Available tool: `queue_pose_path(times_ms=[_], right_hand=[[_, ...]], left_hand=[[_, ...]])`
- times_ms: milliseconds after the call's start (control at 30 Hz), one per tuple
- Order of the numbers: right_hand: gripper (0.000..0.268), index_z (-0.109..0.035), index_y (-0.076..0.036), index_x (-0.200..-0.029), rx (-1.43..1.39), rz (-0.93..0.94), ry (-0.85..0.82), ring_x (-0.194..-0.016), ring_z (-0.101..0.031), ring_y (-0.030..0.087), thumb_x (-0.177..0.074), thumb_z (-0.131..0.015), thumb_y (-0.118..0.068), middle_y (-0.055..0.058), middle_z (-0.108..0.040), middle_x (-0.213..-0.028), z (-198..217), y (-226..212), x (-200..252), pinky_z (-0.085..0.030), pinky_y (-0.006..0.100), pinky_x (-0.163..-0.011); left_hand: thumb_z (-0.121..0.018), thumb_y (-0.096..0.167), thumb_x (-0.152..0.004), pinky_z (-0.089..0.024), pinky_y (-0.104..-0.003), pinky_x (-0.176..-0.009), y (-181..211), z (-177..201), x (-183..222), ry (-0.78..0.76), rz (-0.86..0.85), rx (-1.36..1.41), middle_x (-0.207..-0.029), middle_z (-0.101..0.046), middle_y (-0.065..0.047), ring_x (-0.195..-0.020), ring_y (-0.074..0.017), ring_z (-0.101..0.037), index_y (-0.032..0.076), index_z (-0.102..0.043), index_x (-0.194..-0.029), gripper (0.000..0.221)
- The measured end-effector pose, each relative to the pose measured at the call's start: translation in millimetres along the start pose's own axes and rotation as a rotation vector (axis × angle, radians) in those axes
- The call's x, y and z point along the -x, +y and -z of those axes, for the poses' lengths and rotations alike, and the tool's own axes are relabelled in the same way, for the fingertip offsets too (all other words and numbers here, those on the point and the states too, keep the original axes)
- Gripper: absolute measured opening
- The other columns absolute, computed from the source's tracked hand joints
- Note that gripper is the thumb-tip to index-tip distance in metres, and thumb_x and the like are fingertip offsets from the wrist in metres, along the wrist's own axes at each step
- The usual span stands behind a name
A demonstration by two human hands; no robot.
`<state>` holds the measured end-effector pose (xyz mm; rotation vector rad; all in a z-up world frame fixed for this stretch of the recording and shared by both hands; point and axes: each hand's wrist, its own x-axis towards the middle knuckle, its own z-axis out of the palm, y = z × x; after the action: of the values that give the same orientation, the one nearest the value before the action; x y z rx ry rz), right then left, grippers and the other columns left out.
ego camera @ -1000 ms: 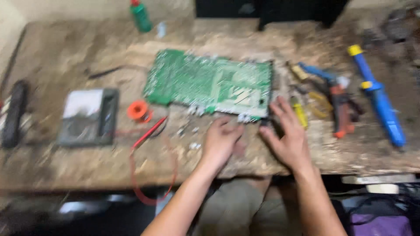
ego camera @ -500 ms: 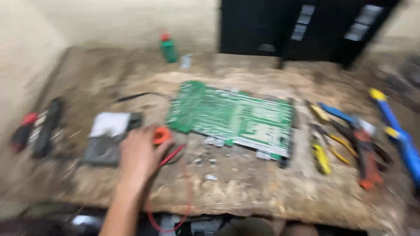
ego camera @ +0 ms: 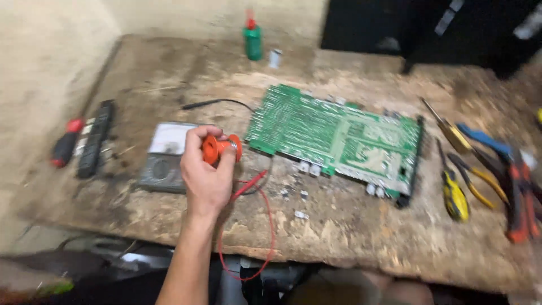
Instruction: Testing a circuit board with a multimeter and soldering electronic components onto it at a repair bench.
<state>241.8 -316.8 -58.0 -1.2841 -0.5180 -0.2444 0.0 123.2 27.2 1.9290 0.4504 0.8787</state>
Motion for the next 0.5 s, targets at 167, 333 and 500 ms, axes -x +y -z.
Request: queue_pose_path(times_ms=[167, 333, 500], right_hand=[[0.023, -0.051, -0.003, -0.097, 0.304, 0.170, 0.110, -0.085, -0.055, 0.017, -0.078, -0.057, -0.015, 0.011, -0.051, -0.094, -129, -75, 120, -0.046, 0.029, -0.080], [0.016, -0.049, -0.001, -0.095, 0.488, 0.334, 0.129, -0.088, -0.053, 0.017, -0.083, -0.053, -0.011, 0.011, -0.048, -0.096, -202, -92, 146, -0.044, 0.031, -0.082], [0.019, -0.059, -0.002, -0.079, 0.733, 0.332, 0.092, -0.066, -0.060, 0.027, -0.063, -0.065, 0.005, 0.012, -0.060, -0.077, -202, -87, 149, -0.048, 0.034, -0.064]], left_hand=[[-0.058, 0.017, -0.070, -0.048, -0.029, -0.053, 43, -72, 41, -0.446, -0.126, 0.162, -0.064, -0.056, -0.008, -0.061, -0.0204, -0.058, 0.010, -0.054, -0.082, 0.014], [-0.056, 0.021, -0.072, -0.047, -0.030, -0.050, 44, -117, 77, -0.668, -0.404, 0.148, -0.065, -0.053, -0.004, -0.061, -0.0238, -0.058, 0.013, -0.052, -0.076, 0.010], [-0.055, 0.017, -0.071, -0.046, -0.030, -0.050, 46, -111, 74, -0.759, -0.380, 0.178, -0.064, -0.054, -0.006, -0.060, -0.0259, -0.059, 0.012, -0.053, -0.074, 0.006]])
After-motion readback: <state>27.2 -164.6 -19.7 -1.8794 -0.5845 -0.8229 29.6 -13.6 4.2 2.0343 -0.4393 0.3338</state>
